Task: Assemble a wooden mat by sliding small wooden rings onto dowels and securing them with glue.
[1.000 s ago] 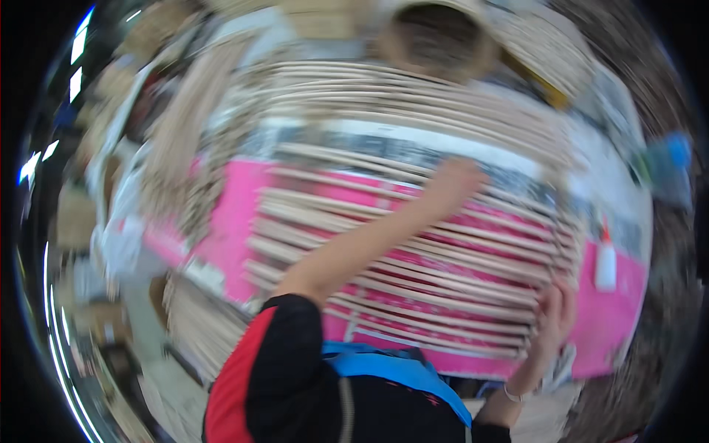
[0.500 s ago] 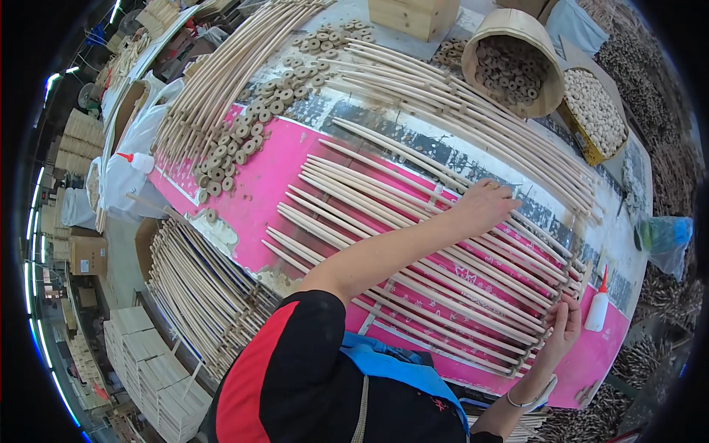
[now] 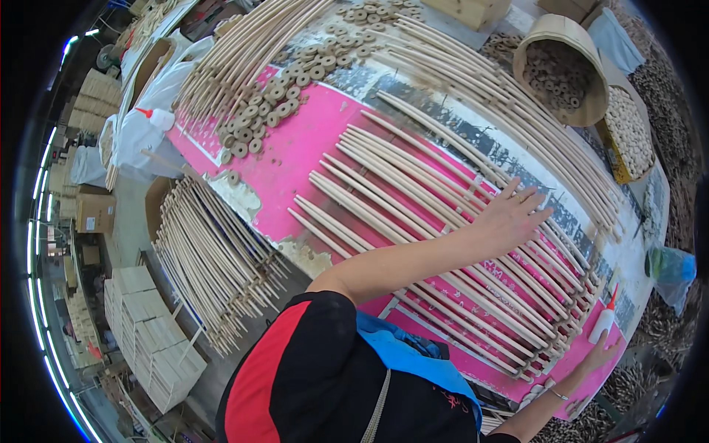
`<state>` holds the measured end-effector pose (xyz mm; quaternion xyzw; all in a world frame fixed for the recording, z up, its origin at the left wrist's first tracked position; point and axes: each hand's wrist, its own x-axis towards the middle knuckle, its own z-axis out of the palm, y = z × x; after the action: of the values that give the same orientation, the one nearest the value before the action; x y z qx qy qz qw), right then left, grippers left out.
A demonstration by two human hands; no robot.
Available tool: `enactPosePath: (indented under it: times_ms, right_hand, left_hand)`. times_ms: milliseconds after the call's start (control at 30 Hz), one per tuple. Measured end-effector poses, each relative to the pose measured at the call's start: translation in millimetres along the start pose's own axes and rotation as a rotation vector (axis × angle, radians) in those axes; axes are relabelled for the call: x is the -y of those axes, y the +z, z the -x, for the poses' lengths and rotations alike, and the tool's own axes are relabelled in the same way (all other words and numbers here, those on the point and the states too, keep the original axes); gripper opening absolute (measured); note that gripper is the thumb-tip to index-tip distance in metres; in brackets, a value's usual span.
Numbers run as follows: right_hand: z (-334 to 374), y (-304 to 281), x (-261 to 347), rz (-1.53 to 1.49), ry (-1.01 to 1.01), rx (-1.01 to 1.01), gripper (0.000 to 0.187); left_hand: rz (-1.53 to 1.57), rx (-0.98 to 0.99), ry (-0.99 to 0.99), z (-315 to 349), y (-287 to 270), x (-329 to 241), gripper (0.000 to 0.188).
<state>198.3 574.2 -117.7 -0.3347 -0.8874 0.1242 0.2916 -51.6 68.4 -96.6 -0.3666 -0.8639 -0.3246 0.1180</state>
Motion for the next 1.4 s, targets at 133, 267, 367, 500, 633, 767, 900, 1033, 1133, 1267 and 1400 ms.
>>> enactPosePath:
  times_ms: [133,267,367,500,633,767,900,1033,1133,1267,1400]
  right_hand:
    - [-13,-10,-84,0.191,0.064,-0.004,0.071]
    - [23,35,4,-0.069,0.14,0.448,0.046]
    - [30,50,15,-0.249,0.355,0.116,0.076]
    - [32,13,26,-0.281,0.35,-0.023,0.086]
    - [30,20,22,-0.386,0.421,0.004,0.082]
    - [16,16,-4,-0.449,0.361,0.185,0.048]
    - [7,-5,-48,-0.726,0.499,0.036,0.057]
    - [5,6,105,-1.014,0.352,0.249,0.057]
    - [-3,28,190,-1.139,0.225,0.421,0.054]
    - [15,62,335,-1.015,0.07,0.654,0.057]
    - [39,88,438,-0.976,-0.188,0.785,0.057]
  left_hand:
    - [0.052,-0.006,0.009,24,-39,-17,0.052]
    - [0.06,0.077,-0.11,117,-101,19,0.048]
    - [-0.287,0.322,-0.275,140,-134,5,0.071]
    - [-0.331,0.291,-0.258,166,-132,-4,0.074]
    - [-0.348,0.331,-0.309,180,-124,-5,0.076]
    - [-0.35,0.32,-0.326,193,-120,3,0.082]
    - [-0.25,0.345,-0.27,167,-117,-4,0.082]
    - [-0.261,0.262,-0.26,150,-131,-2,0.08]
    - [-0.216,0.161,-0.115,95,-109,20,0.076]
    - [-0.285,0.068,-0.124,43,-52,75,0.069]
    - [-0.273,0.058,-0.158,37,-31,100,0.066]
